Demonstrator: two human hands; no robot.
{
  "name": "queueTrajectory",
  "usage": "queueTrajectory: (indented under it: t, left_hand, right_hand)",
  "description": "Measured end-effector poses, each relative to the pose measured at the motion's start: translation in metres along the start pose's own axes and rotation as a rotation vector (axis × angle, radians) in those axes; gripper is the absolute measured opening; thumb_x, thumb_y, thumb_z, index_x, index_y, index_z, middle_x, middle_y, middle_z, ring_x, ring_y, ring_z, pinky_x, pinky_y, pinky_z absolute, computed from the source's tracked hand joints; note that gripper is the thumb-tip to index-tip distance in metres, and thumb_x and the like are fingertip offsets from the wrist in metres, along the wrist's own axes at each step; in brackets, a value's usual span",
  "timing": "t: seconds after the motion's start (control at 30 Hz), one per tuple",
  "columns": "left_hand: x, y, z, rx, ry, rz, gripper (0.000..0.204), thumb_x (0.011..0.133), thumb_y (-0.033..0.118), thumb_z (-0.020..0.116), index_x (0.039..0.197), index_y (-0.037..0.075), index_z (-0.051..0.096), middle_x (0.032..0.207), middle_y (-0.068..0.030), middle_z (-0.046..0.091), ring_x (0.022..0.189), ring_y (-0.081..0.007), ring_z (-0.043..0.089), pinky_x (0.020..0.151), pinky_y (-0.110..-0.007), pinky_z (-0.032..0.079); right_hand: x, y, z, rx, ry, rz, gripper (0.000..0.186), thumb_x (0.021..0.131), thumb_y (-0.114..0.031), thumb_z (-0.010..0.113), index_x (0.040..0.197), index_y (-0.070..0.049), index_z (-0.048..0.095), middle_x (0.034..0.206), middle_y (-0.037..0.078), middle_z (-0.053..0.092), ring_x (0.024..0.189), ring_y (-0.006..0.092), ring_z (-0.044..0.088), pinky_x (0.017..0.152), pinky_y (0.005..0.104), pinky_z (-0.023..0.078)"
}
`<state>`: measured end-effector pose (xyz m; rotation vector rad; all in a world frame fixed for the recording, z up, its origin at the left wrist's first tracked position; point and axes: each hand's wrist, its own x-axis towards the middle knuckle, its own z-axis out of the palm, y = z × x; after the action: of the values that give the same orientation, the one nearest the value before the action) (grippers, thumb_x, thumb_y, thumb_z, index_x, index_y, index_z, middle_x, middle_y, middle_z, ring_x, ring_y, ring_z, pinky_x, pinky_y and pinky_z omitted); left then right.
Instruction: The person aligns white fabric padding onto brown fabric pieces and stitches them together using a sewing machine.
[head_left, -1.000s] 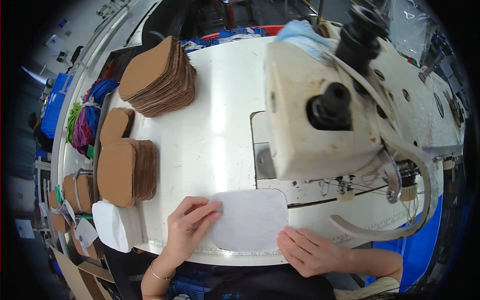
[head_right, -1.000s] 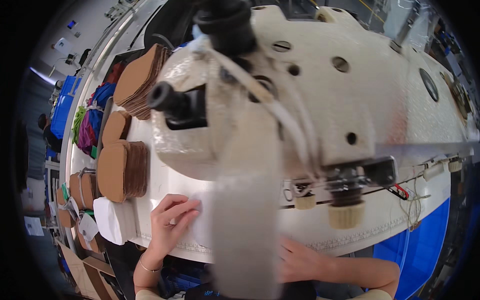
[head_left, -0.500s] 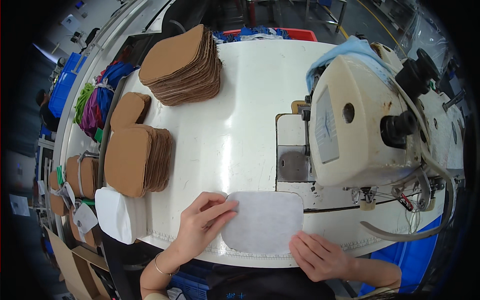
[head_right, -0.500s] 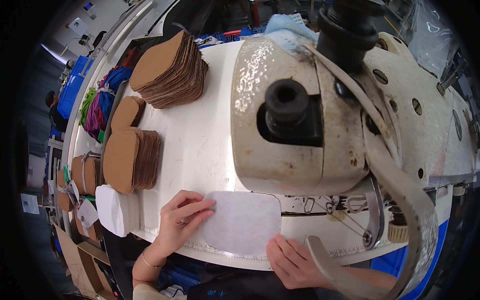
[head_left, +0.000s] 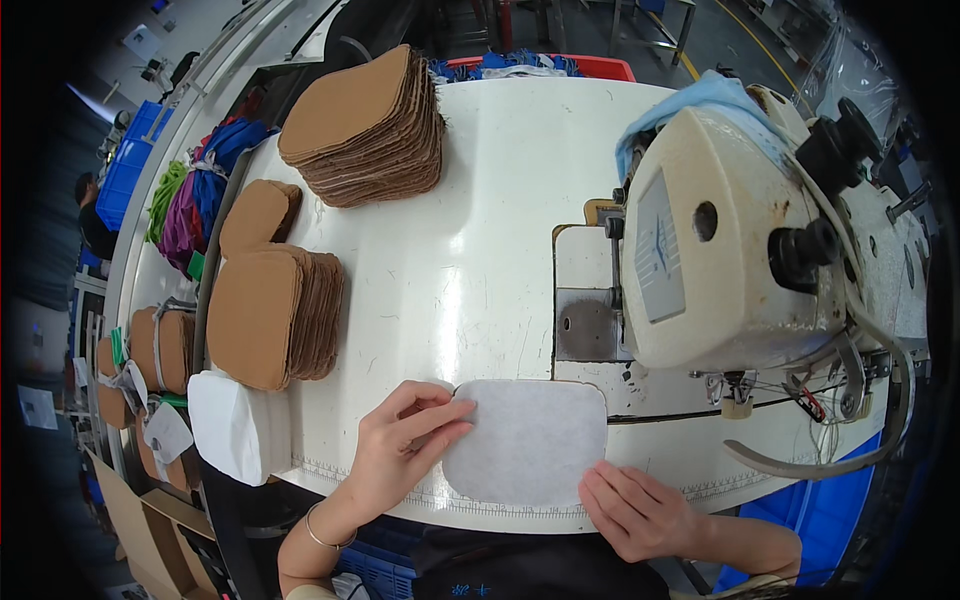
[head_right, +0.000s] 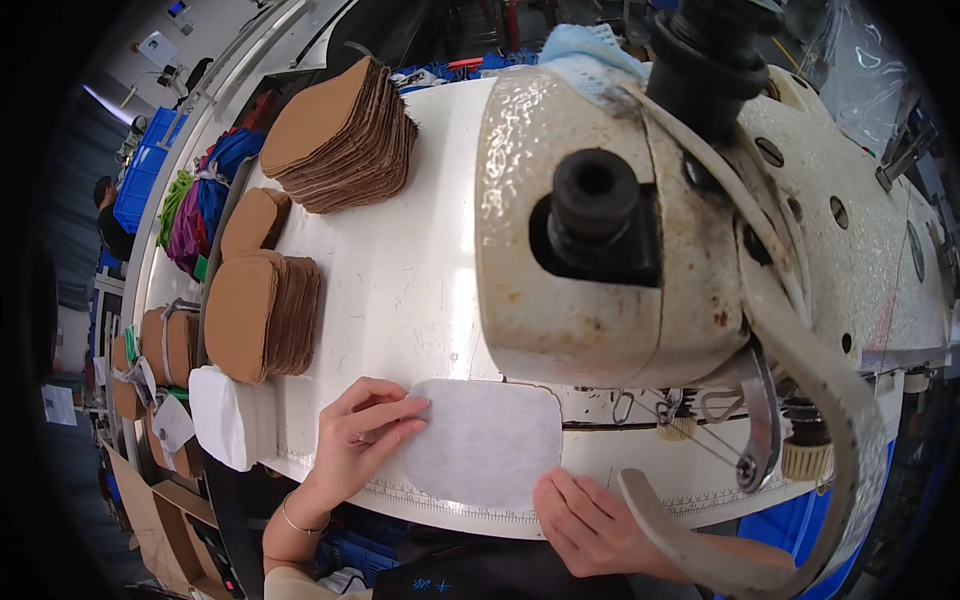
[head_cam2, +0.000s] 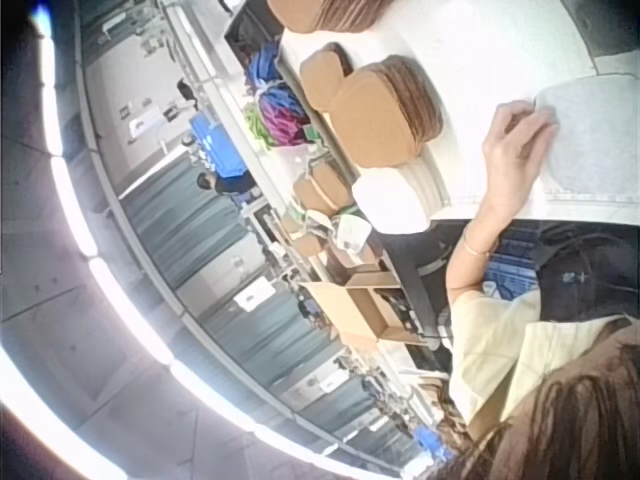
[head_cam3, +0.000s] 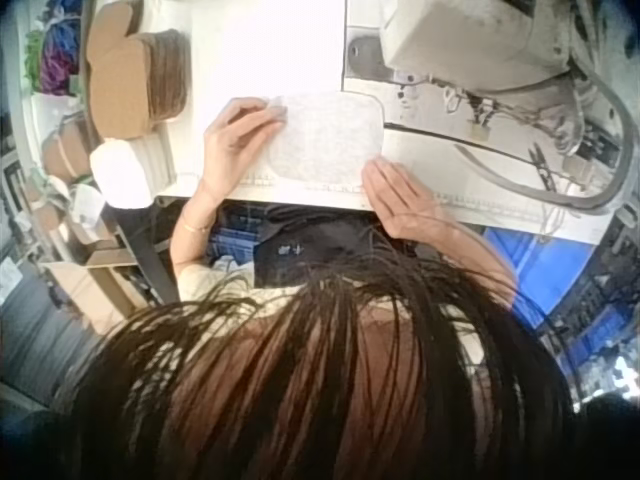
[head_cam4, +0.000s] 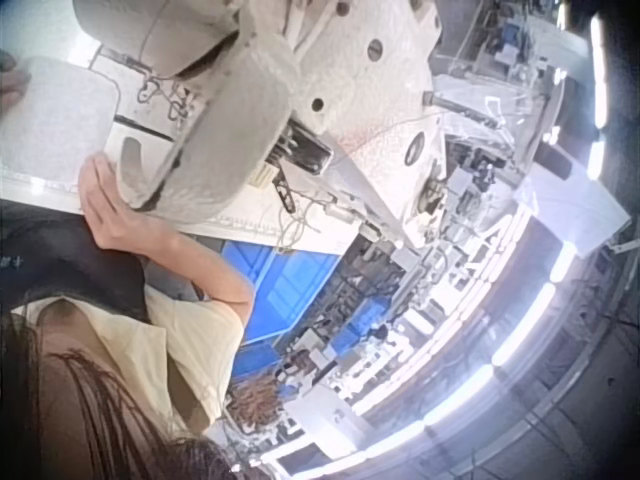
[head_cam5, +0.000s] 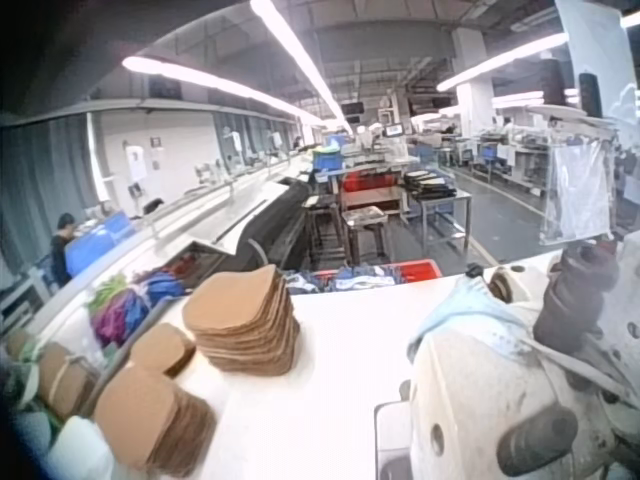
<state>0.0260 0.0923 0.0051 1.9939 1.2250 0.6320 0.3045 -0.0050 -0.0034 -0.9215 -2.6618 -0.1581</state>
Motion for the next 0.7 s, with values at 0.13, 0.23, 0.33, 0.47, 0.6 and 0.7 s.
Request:
queueTrajectory:
  t: [0.13,0.23,0.33,0.47,0.6,0.7]
  left_hand:
    - [-0.003,-0.006,0.000,0.026,-0.020,-0.007,0.025,0.079,0.000,0.075,0.103,0.005,0.074,0.099,-0.0058,0.059,0.076,-0.0139,0.059,0.065,-0.026,0.050]
    - [-0.004,-0.008,-0.010,0.054,-0.017,0.001,0.027,0.077,-0.001,0.075,0.103,0.006,0.074,0.098,-0.0056,0.057,0.078,-0.0127,0.057,0.068,-0.025,0.049]
    - [-0.003,0.001,-0.022,0.138,0.055,0.046,0.026,0.077,-0.001,0.075,0.102,0.005,0.074,0.107,-0.0086,0.059,0.085,-0.0178,0.058,0.073,-0.029,0.050]
    - [-0.001,0.021,0.000,0.286,-0.103,0.317,0.042,0.083,0.006,0.070,0.122,-0.003,0.061,0.132,-0.0164,0.053,0.117,-0.0328,0.053,0.096,-0.040,0.046]
    - [0.002,0.016,0.028,0.387,-0.300,0.374,0.070,0.089,0.027,0.063,0.142,-0.008,0.035,0.150,-0.0220,0.035,0.139,-0.0376,0.034,0.113,-0.046,0.030]
    - [-0.008,0.001,0.020,0.427,-0.337,0.300,0.075,0.090,0.035,0.060,0.145,-0.006,0.031,0.152,-0.0230,0.031,0.142,-0.0376,0.029,0.116,-0.047,0.023]
  right_hand:
    - [-0.005,-0.005,0.003,-0.002,-0.017,0.012,0.019,0.081,-0.008,0.063,0.096,0.002,0.069,0.102,0.011,0.067,0.099,0.0238,0.066,0.085,0.0318,0.052]
    - [-0.005,-0.013,0.000,-0.003,-0.046,0.084,0.022,0.087,-0.015,0.059,0.097,0.003,0.067,0.107,0.013,0.066,0.105,0.0252,0.065,0.094,0.0339,0.049]
    - [0.003,-0.012,-0.008,0.208,0.007,0.234,0.027,0.088,-0.017,0.059,0.102,0.005,0.066,0.113,0.015,0.065,0.110,0.0274,0.063,0.099,0.0380,0.047]
    - [0.031,0.001,-0.005,0.217,0.009,0.299,0.053,0.086,-0.026,0.062,0.123,0.011,0.054,0.133,0.025,0.053,0.126,0.0359,0.051,0.108,0.0458,0.038]
    - [0.053,0.011,0.024,0.406,-0.144,0.335,0.069,0.086,-0.034,0.062,0.133,0.013,0.044,0.143,0.029,0.040,0.136,0.0403,0.037,0.114,0.0476,0.028]
    - [0.050,0.011,0.028,0.389,-0.176,0.318,0.080,0.085,-0.042,0.063,0.135,0.015,0.038,0.147,0.031,0.032,0.140,0.0414,0.029,0.116,0.0476,0.022]
